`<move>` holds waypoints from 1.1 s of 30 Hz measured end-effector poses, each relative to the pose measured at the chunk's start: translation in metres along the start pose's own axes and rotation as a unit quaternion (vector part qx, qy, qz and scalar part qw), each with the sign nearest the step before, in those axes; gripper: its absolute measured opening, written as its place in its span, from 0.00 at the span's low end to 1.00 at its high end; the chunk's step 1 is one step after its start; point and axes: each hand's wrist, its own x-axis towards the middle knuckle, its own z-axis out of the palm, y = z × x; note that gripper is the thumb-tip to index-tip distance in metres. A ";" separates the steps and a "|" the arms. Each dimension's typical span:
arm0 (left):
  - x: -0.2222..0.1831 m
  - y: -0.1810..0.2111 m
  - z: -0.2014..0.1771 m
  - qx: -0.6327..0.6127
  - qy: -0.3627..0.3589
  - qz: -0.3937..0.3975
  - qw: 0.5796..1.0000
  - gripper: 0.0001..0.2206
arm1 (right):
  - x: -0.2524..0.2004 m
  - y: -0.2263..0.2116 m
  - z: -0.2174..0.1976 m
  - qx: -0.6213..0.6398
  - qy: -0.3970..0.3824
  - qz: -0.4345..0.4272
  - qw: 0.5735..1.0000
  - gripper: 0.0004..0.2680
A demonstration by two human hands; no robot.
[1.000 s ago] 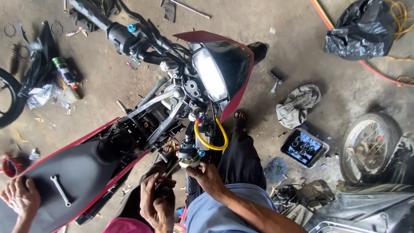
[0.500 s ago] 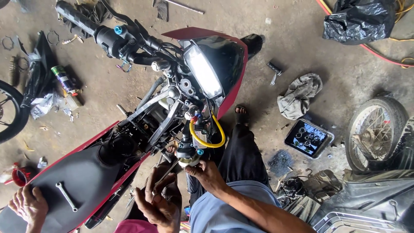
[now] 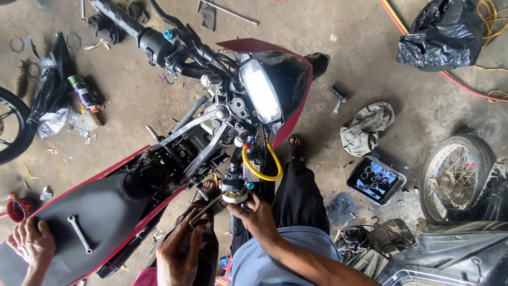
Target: Assembling and installing the throttle housing and cables onto a motorcycle handlebar.
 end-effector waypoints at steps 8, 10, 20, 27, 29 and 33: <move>0.004 0.003 0.006 -0.010 -0.031 0.044 0.999 0.20 | -0.018 -0.031 0.021 -0.018 0.076 -0.052 0.996 0.34; 0.003 0.006 0.008 -0.090 -0.040 0.030 0.995 0.22 | -0.024 -0.041 0.028 0.011 0.076 -0.029 0.997 0.32; 0.003 -0.018 0.027 0.007 0.069 0.223 0.972 0.16 | -0.005 -0.026 0.021 -0.194 0.174 -0.040 0.965 0.13; 0.020 -0.019 0.001 0.004 -0.040 0.347 0.937 0.19 | -0.002 -0.023 0.006 -0.139 0.114 -0.050 0.982 0.10; 0.027 -0.021 -0.012 -0.002 -0.086 0.369 0.926 0.21 | -0.001 -0.021 0.001 -0.147 0.116 -0.048 0.981 0.11; 0.042 -0.023 -0.029 0.045 -0.217 0.411 0.884 0.21 | 0.001 -0.022 -0.005 -0.175 0.101 -0.054 0.978 0.13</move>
